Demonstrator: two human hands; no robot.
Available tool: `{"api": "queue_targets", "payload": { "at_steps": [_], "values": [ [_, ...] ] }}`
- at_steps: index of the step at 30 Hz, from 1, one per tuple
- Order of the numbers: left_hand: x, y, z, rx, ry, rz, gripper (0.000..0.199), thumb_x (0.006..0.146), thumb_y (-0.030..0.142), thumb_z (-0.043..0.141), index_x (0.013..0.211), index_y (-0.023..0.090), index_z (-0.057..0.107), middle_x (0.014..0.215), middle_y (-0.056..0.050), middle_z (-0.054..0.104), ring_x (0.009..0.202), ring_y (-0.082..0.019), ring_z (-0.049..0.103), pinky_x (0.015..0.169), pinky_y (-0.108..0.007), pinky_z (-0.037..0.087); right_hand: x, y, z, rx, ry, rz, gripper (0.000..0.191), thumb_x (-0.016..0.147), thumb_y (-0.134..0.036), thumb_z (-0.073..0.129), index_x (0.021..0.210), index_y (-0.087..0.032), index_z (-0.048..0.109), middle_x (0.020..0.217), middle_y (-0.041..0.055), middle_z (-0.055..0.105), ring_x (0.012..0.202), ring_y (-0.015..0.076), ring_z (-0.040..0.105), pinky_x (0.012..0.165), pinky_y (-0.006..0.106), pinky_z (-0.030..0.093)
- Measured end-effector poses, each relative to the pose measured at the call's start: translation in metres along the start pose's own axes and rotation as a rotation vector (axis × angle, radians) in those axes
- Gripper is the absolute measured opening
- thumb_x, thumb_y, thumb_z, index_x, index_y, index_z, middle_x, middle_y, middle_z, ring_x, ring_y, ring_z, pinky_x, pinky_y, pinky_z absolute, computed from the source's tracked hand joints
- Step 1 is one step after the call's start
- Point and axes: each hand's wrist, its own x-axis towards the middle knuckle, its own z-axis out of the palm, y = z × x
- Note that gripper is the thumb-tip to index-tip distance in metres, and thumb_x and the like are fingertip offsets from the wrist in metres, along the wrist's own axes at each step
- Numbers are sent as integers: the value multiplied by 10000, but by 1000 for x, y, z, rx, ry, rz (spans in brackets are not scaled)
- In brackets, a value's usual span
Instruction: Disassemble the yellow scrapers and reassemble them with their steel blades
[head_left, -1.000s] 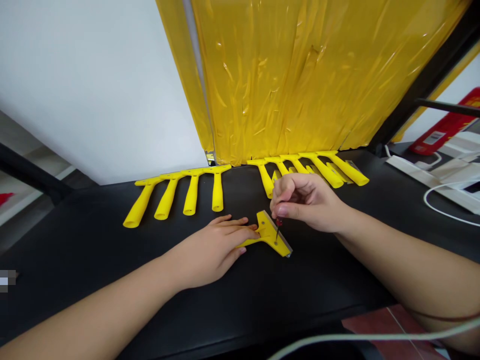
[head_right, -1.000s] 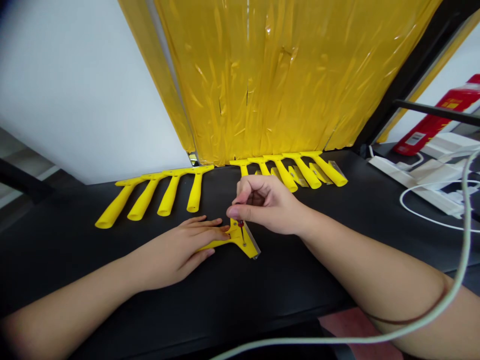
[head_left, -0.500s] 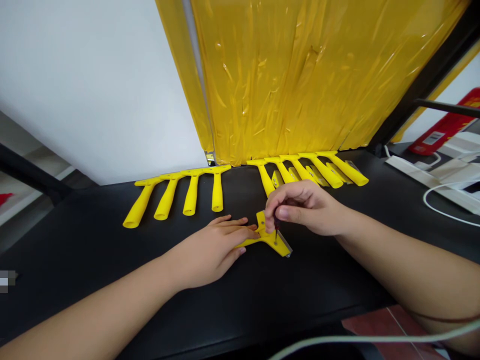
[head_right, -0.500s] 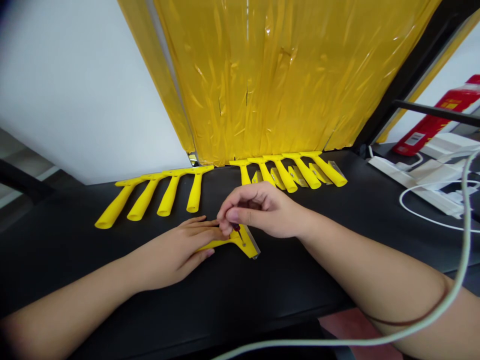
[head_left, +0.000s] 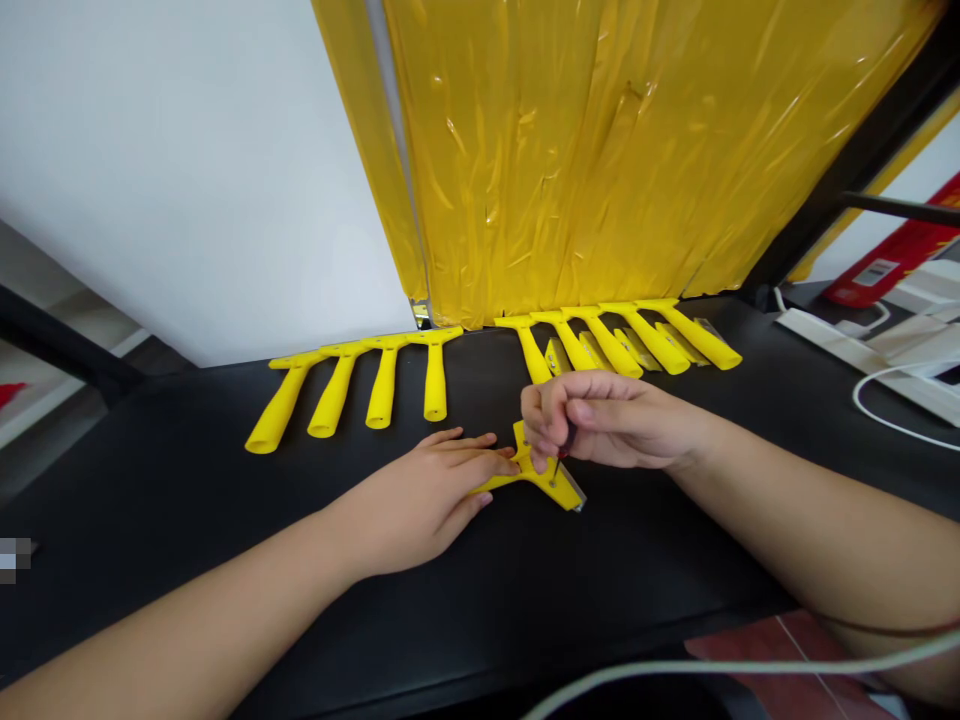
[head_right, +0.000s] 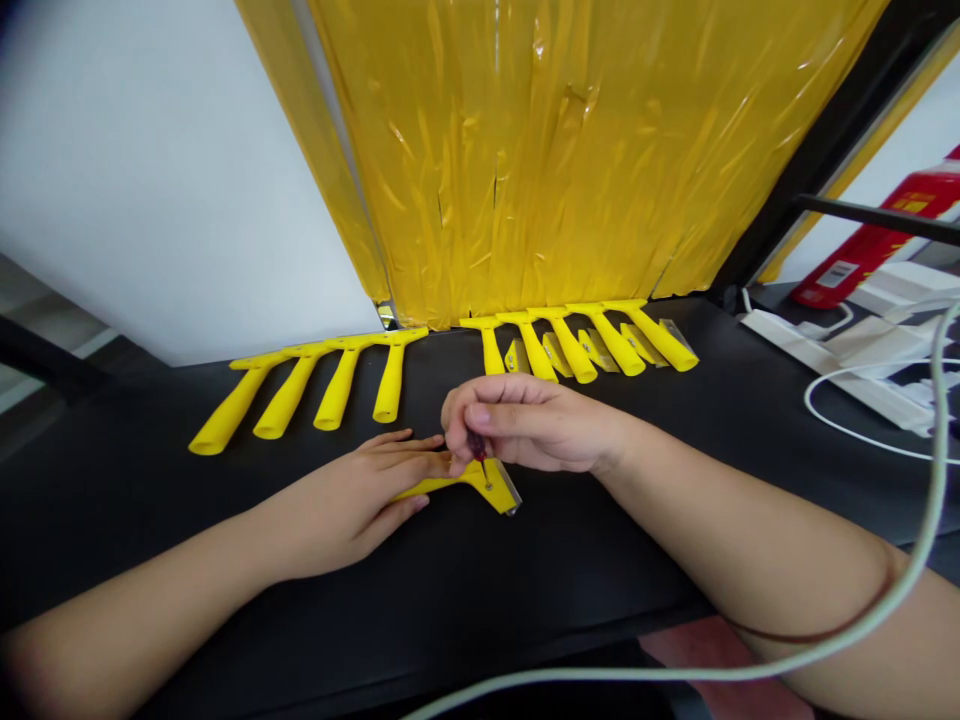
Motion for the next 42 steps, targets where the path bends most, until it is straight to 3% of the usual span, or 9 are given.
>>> {"api": "queue_targets", "payload": {
  "at_steps": [3,6,12,18,25,31,37,39,42],
  "values": [
    [0,0,0,-11,5,0,432,1061,222,477,1478,325,527,1548,-10,590,1495,-255,479,1265,-533,335,1,0,5,66,22,31,318,1095,-393,501,980,-150,671,661,-46,465,611,115,447,773,338,504],
    [0,-1,0,-25,15,14,425,1065,222,469,1471,327,534,1538,-11,599,1484,-249,493,1266,-525,332,1,2,9,95,55,28,227,1060,-439,578,1007,-218,580,614,-97,371,557,107,311,709,299,456],
    [-1,-2,2,-42,37,12,447,1050,212,498,1476,341,536,1533,-13,604,1485,-250,492,1266,-517,334,2,2,1,20,75,-13,270,999,-399,680,860,-182,603,904,25,586,817,157,576,802,346,503],
    [-1,-1,0,-29,15,17,468,1056,210,481,1501,354,510,1526,-7,611,1479,-246,499,1266,-527,334,4,2,9,112,90,31,328,1071,-505,522,938,-214,595,578,-96,354,523,103,301,681,291,442],
    [1,0,-1,-16,6,0,465,1050,198,477,1491,344,510,1553,9,585,1496,-255,476,1265,-541,338,5,3,4,49,116,-22,342,1008,-450,666,821,-179,567,864,6,559,765,140,555,785,344,498],
    [-1,0,-1,-27,12,12,474,1053,203,477,1502,354,506,1521,-8,614,1483,-253,494,1260,-540,344,4,1,10,132,128,31,326,1054,-527,553,926,-227,565,578,-100,349,520,99,277,667,279,408],
    [-2,0,-1,-32,30,8,483,1046,200,491,1504,352,513,1519,-30,614,1478,-256,502,1258,-538,349,6,5,8,86,148,-19,281,992,-411,693,861,-187,588,869,0,542,757,136,528,752,323,476],
    [-2,0,-1,-28,25,8,485,1045,198,490,1505,351,516,1530,-27,606,1471,-259,511,1262,-543,342,6,6,5,75,142,-7,352,1033,-450,616,823,-167,625,799,-1,540,710,132,525,754,331,481],
    [-1,1,-2,-25,15,9,496,1045,194,483,1514,353,507,1529,-26,608,1471,-257,510,1266,-546,336,6,5,6,123,127,37,390,1075,-512,503,889,-194,632,571,-79,377,531,105,353,694,303,439]
  ]
}}
